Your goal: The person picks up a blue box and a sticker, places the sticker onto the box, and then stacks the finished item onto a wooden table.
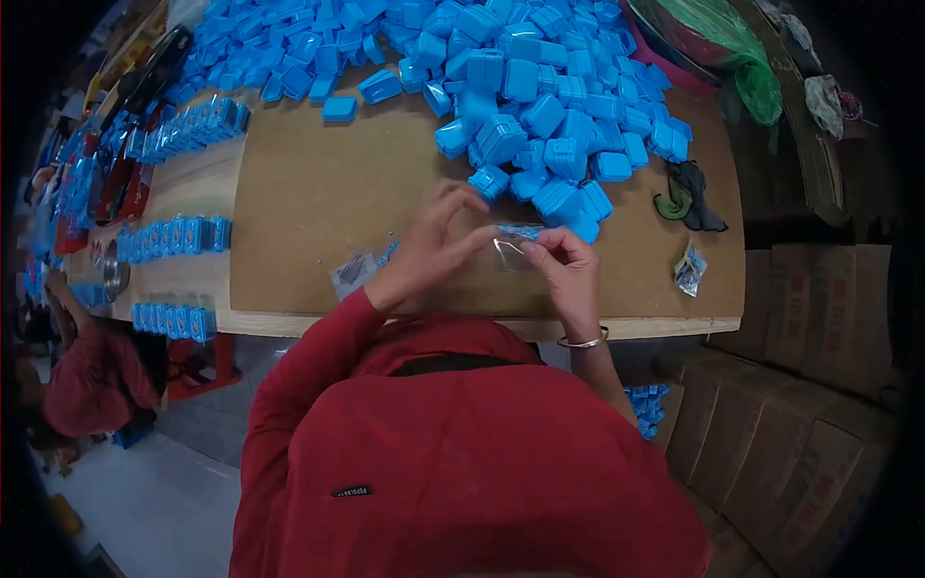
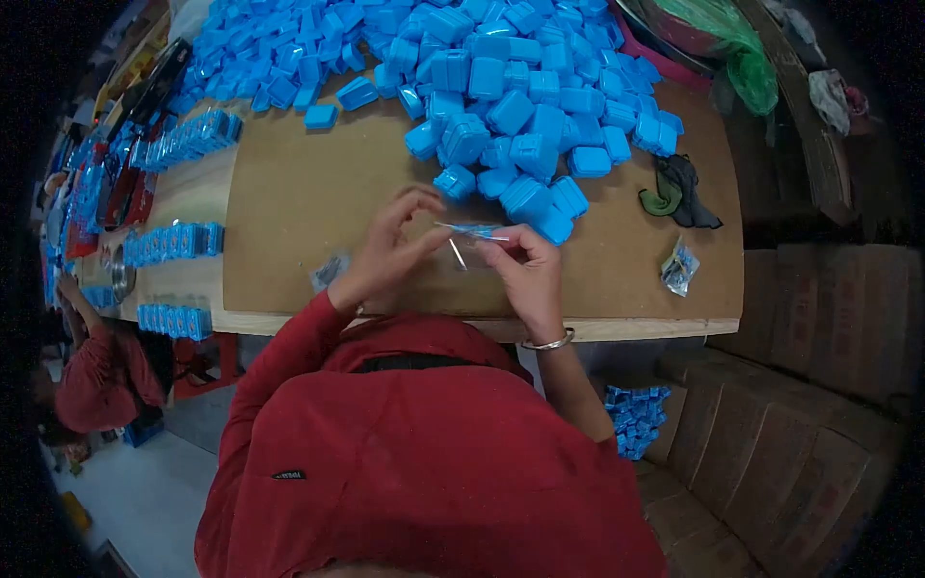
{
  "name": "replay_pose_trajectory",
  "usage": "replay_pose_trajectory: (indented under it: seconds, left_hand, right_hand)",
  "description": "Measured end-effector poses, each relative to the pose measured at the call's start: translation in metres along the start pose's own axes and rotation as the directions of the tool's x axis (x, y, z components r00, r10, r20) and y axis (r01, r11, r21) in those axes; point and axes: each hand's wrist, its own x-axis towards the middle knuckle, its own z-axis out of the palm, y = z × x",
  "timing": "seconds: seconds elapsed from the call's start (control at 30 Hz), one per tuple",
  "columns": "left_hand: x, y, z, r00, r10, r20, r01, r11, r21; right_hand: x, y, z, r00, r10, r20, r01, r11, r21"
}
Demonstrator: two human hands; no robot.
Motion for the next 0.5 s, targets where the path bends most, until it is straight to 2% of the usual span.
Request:
replay_pose_trajectory:
  seconds: [0.1, 0.13, 0.23, 0.33, 0.37, 0.47, 0.5]
  left_hand:
    - [0.025, -0.026, 0.015, 0.998, 0.044, -0.044, -0.033, 0.973, 0.23]
    - [0.03, -0.036, 0.018, 0.999, -0.034, -0.022, 0.037, 0.979, 0.202]
    - [0.029, -0.042, 0.026, 0.99, -0.095, -0.105, 0.115, 0.972, 0.205]
    - [0.011, -0.041, 0.01, 0.868, -0.445, -0.218, 0.454, 0.891, -0.01]
    - [0.004, -0.037, 0.002, 0.726, -0.676, -0.128, 0.621, 0.724, -0.3]
    - [-0.022, -0.05, -0.016, 0.723, -0.688, -0.055, 0.65, 0.706, -0.281]
    - [-0.027, -0.039, -0.021, 0.804, -0.578, -0.139, 0.565, 0.816, -0.125]
  right_hand:
    - [0.002, 0.002, -0.014, 0.999, 0.014, -0.031, -0.013, 0.999, 0.029]
    - [0.004, 0.001, -0.016, 0.999, 0.042, -0.035, -0.04, 0.998, 0.051]
    - [0.005, -0.005, -0.016, 0.997, 0.066, -0.047, -0.063, 0.996, 0.058]
    - [0.005, -0.004, -0.013, 0.996, 0.088, -0.003, -0.088, 0.995, 0.052]
    - [0.007, -0.003, -0.011, 0.995, 0.095, 0.023, -0.096, 0.994, 0.055]
    - [0.014, 0.006, 0.0, 0.988, 0.119, 0.094, -0.123, 0.991, 0.048]
    - [0.016, 0.006, 0.005, 0.986, 0.116, 0.123, -0.125, 0.989, 0.072]
